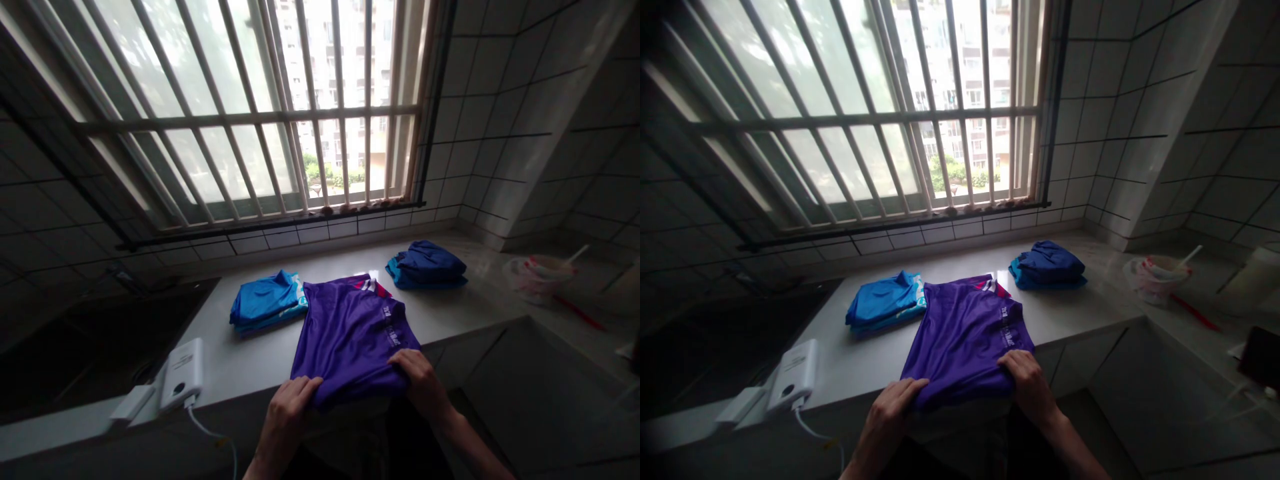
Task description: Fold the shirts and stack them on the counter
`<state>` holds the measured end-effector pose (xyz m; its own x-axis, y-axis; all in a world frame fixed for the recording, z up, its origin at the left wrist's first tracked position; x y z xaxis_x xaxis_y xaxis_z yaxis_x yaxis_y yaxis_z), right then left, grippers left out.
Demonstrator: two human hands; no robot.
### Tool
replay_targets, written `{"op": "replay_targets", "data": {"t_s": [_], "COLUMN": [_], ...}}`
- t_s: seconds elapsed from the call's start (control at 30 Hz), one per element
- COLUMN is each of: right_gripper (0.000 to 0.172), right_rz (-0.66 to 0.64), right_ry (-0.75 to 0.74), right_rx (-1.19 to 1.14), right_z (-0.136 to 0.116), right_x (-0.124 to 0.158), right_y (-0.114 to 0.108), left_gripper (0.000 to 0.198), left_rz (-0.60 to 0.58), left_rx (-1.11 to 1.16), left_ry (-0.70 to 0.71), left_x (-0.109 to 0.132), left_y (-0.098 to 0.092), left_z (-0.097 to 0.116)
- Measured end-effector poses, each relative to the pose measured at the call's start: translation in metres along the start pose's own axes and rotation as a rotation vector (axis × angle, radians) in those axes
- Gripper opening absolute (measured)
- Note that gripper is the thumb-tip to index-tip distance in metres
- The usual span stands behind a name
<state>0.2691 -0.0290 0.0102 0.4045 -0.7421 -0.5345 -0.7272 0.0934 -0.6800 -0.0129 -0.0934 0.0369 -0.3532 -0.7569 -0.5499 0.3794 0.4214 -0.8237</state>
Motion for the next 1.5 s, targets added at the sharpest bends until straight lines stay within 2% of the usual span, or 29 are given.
{"op": "replay_targets", "data": {"t_s": [0.07,0.13,0.23,0.3,0.37,0.43,0.47,0.53,0.6,0.67,0.73,0.8,0.9,0.97,1.03,1.1,1.17,1.23,1.3,1.43,1.5], "right_gripper": [0.031,0.031,0.034,0.035,0.038,0.045,0.047,0.049,0.045,0.041,0.038,0.038,0.045,0.058,0.07,0.066,0.053,0.045,0.046,0.073,0.075], "right_rz": [-0.085,-0.19,-0.257,-0.215,-0.082,0.109,0.182,0.204,0.055,-0.126,-0.221,-0.274,-0.353,-0.287,-0.13,-0.06,-0.146,-0.273,-0.302,-0.224,-0.225], "right_ry": [0.076,0.138,0.192,0.217,0.276,0.334,0.344,0.311,0.255,0.24,0.265,0.279,0.31,0.415,0.492,0.392,0.212,0.141,0.225,0.492,0.513], "right_rx": [-0.093,-0.192,-0.245,-0.191,-0.044,0.154,0.233,0.299,0.271,0.26,0.292,0.313,0.33,0.419,0.501,0.447,0.306,0.22,0.261,0.42,0.445], "right_z": [0.0,0.0,0.006,0.013,0.021,0.024,0.022,0.017,0.016,0.02,0.027,0.034,0.04,0.044,0.042,0.033,0.025,0.027,0.04,0.067,0.066], "right_x": [-0.006,-0.023,-0.071,-0.109,-0.141,-0.158,-0.159,-0.149,-0.129,-0.108,-0.095,-0.098,-0.121,-0.137,-0.146,-0.15,-0.148,-0.144,-0.143,-0.149,-0.152], "right_y": [-0.018,-0.031,-0.049,-0.059,-0.067,-0.07,-0.067,-0.048,-0.017,0.012,0.029,0.035,0.034,0.026,0.018,0.02,0.035,0.05,0.058,0.056,0.053], "left_gripper": [0.048,0.044,0.03,0.022,0.021,0.035,0.045,0.058,0.053,0.041,0.035,0.037,0.037,0.026,0.022,0.025,0.028,0.037,0.045,0.055,0.056], "left_rz": [-0.017,-0.013,0.006,-0.007,0.002,0.087,0.122,0.113,-0.02,-0.171,-0.24,-0.251,-0.308,-0.352,-0.363,-0.316,-0.237,-0.187,-0.203,-0.266,-0.281], "left_rx": [0.086,0.138,0.14,0.124,0.082,-0.018,-0.08,-0.153,-0.144,-0.118,-0.115,-0.139,-0.195,-0.212,-0.213,-0.212,-0.201,-0.178,-0.16,-0.171,-0.184], "left_ry": [-0.026,-0.082,-0.273,-0.386,-0.446,-0.446,-0.445,-0.43,-0.378,-0.341,-0.34,-0.342,-0.289,-0.237,-0.206,-0.213,-0.226,-0.224,-0.218,-0.267,-0.282], "left_x": [-0.002,-0.016,-0.064,-0.107,-0.148,-0.176,-0.182,-0.18,-0.163,-0.14,-0.123,-0.12,-0.136,-0.151,-0.16,-0.163,-0.16,-0.156,-0.153,-0.153,-0.153], "left_y": [-0.012,-0.023,-0.037,-0.04,-0.036,-0.026,-0.017,0.011,0.046,0.076,0.093,0.096,0.093,0.093,0.098,0.104,0.11,0.115,0.12,0.121,0.12], "left_z": [0.001,-0.001,-0.017,-0.029,-0.039,-0.045,-0.047,-0.05,-0.051,-0.055,-0.059,-0.064,-0.069,-0.071,-0.074,-0.079,-0.083,-0.086,-0.088,-0.09,-0.089]}}
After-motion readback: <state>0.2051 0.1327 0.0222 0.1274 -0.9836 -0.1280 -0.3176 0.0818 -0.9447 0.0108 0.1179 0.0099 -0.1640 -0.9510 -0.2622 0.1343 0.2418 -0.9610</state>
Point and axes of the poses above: each hand's wrist, its own x-axis away from the middle knuckle, its own y-axis out of the palm, z = x × y, the point moved 5 cm from there along -x, towards the middle knuckle, and after that the axes turned 2 degrees about -y, right-handed, at the moved point
